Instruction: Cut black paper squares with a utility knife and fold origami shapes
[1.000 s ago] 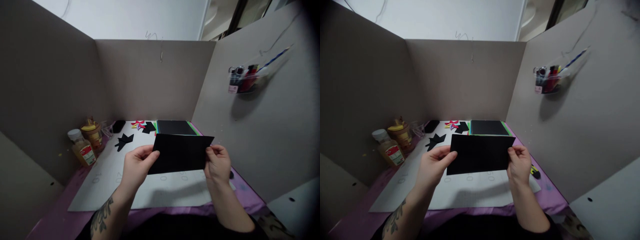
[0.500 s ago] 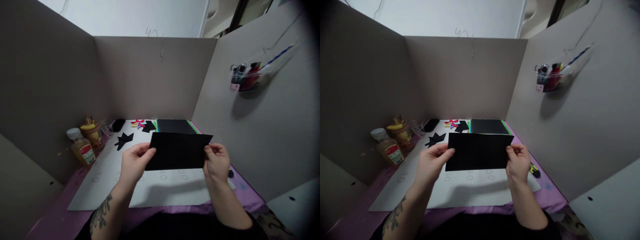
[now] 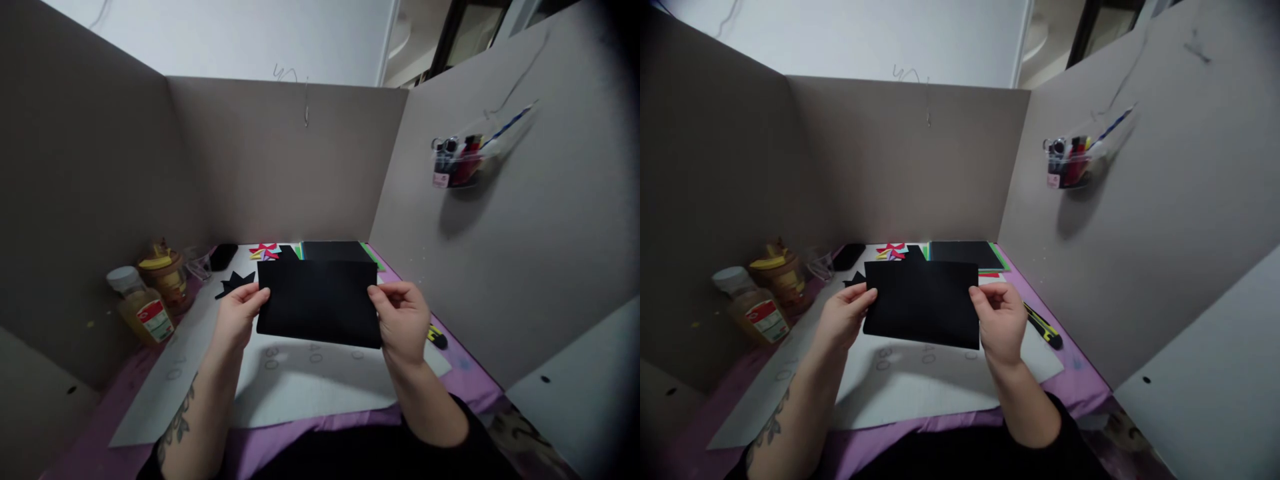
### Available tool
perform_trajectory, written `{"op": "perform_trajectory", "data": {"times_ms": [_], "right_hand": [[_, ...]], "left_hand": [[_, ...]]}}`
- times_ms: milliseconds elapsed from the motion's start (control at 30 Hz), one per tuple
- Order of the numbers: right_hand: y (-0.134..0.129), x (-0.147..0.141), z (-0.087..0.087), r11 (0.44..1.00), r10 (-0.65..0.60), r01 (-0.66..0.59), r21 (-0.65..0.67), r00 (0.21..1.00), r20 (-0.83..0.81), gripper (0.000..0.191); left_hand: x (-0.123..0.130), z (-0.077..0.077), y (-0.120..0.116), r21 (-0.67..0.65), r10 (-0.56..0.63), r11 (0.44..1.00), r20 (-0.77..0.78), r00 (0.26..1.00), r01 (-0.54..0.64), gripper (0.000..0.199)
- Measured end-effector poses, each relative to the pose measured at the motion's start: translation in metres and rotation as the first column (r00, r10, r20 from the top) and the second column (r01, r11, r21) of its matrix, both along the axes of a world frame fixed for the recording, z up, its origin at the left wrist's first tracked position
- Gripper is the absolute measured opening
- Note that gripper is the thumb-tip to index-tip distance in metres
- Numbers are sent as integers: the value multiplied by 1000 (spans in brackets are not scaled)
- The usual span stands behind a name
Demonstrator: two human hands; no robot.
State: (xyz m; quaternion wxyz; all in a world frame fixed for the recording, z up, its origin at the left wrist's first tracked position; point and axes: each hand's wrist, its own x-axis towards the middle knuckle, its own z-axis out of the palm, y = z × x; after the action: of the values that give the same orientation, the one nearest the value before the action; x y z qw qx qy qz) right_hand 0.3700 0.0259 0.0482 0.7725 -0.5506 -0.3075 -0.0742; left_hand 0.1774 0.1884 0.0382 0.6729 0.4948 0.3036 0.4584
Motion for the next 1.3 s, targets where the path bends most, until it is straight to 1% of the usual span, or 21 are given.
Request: {"op": "perform_trajectory", "data": {"times_ms": [233,433,733,1133,1300], "right_hand": [[4,-3,0,1000,-20,20,1,999,31,16],[8,-5,-1,1000,6,-6,3,1000,21,15],[10,-3,-3,1000,14,-13,-13,1000,16,15],[11,1,-7,999,40,-40,-7,999,-17,17],[12,3,-8,999,44,-44,-4,999,-22,17]], "left_hand": [[0,-3,4,-17,-19,1000,-5,1000,19,47],[0,-9,9,-22,-1,1000,4,1000,1,43],[2,-4,6,-44,10,999,8,1000,-9,44],[2,-5,5,-40,-17,999,7,1000,18,43],[3,-4,4,-48,12,999,6,1000,-12,43]]}}
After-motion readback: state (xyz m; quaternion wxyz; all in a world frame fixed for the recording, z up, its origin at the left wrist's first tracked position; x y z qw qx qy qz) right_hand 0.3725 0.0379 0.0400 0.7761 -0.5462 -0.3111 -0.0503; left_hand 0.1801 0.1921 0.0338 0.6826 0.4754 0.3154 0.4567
